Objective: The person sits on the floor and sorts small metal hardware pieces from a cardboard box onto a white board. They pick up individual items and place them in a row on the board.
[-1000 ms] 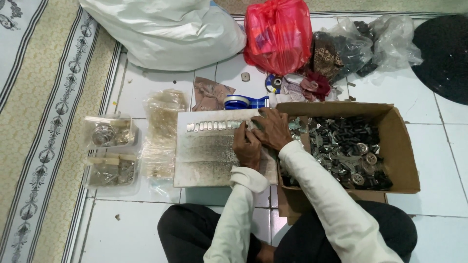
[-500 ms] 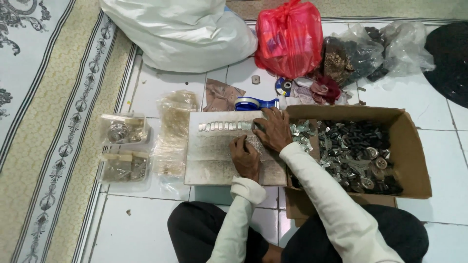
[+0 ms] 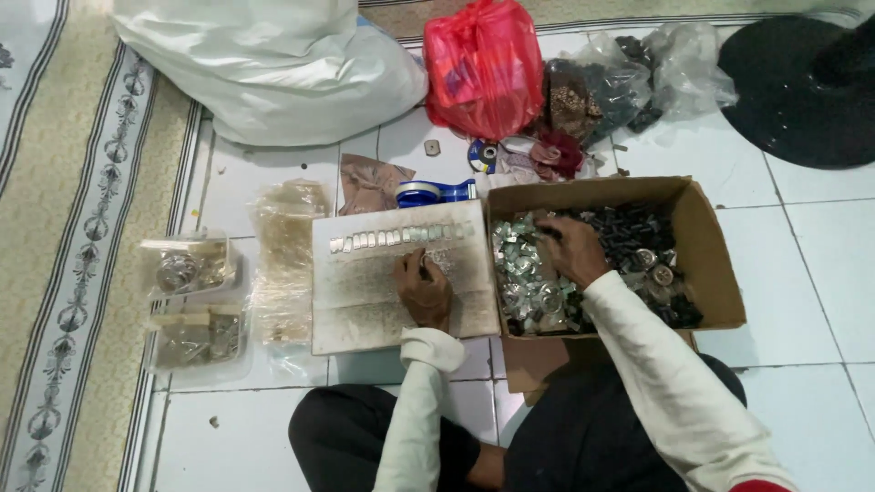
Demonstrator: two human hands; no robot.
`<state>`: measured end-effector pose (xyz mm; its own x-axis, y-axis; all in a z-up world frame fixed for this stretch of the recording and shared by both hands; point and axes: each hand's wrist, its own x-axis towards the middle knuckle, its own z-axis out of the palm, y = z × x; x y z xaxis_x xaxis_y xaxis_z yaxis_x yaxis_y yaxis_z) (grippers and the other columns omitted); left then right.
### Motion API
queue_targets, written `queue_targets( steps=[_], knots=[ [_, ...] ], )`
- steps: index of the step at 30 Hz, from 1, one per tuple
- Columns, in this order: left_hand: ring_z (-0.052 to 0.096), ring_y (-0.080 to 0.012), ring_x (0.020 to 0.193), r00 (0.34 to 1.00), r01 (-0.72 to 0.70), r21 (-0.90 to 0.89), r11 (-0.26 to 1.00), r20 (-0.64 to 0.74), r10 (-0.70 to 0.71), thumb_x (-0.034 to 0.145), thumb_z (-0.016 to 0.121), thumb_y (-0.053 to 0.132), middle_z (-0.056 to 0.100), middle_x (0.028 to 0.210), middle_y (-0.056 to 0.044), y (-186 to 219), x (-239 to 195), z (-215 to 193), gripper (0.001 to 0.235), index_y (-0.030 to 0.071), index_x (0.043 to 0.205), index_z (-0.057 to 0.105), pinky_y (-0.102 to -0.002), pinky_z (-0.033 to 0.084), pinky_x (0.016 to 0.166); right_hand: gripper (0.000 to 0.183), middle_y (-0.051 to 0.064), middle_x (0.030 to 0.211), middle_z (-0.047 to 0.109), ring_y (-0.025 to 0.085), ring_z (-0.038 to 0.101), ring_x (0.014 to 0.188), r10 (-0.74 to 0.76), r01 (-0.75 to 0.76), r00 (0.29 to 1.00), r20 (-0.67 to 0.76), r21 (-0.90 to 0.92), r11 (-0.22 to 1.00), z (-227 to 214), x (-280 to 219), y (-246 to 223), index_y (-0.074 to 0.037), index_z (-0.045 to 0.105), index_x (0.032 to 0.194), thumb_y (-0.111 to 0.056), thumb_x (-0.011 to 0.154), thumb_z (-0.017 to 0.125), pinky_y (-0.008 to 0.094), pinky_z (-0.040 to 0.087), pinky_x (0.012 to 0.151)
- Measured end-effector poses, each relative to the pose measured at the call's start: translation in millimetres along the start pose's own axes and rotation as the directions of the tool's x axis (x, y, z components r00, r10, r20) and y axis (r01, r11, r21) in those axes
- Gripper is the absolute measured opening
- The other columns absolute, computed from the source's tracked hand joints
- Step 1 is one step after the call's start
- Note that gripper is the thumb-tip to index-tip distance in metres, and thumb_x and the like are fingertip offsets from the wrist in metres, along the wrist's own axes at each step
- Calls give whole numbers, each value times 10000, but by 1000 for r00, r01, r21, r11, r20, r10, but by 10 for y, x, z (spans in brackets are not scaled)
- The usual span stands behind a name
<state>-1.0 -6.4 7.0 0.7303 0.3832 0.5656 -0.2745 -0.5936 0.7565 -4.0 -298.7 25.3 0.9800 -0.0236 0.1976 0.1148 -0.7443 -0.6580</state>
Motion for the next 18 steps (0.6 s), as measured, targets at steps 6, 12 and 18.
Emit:
queue_targets(
  steps=[6, 12, 18],
  knots=[
    [693, -285, 924, 892, -427, 64, 902, 196, 408, 860, 690, 94, 614, 1063, -88, 72, -154, 11, 267, 132, 1122, 712, -357, 593, 737, 280, 177, 1096, 776, 434, 716, 1053, 124, -102, 957, 262, -96, 990, 12, -417, 71, -136, 790, 1146, -132, 882, 696, 523, 611, 880],
    [682, -334, 968, 616, -554, -99, 827, 618, 487, 876, 672, 27, 644, 1042, -152, 453, -733, 486, 152, 47, 1027, 671, -390, 587, 711, 261, 100, 1189, 671, 364, 688, 1072, -9, 148, 923, 385, -334, 931, 548, -357, 194, -175, 759, 1106, -207, 848, 783, 465, 631, 826],
    [666, -335, 933, 322, -765, 197, 613, 942, 99, 913, 581, 220, 688, 955, -144, 380, -881, 1060, 182, 135, 884, 738, -414, 529, 627, 63, 117, 814, 640, 294, 673, 740, -52, 207, 943, 328, -459, 864, 727, -323, 462, -36, 674, 896, -87, 916, 644, 377, 559, 554]
  ],
)
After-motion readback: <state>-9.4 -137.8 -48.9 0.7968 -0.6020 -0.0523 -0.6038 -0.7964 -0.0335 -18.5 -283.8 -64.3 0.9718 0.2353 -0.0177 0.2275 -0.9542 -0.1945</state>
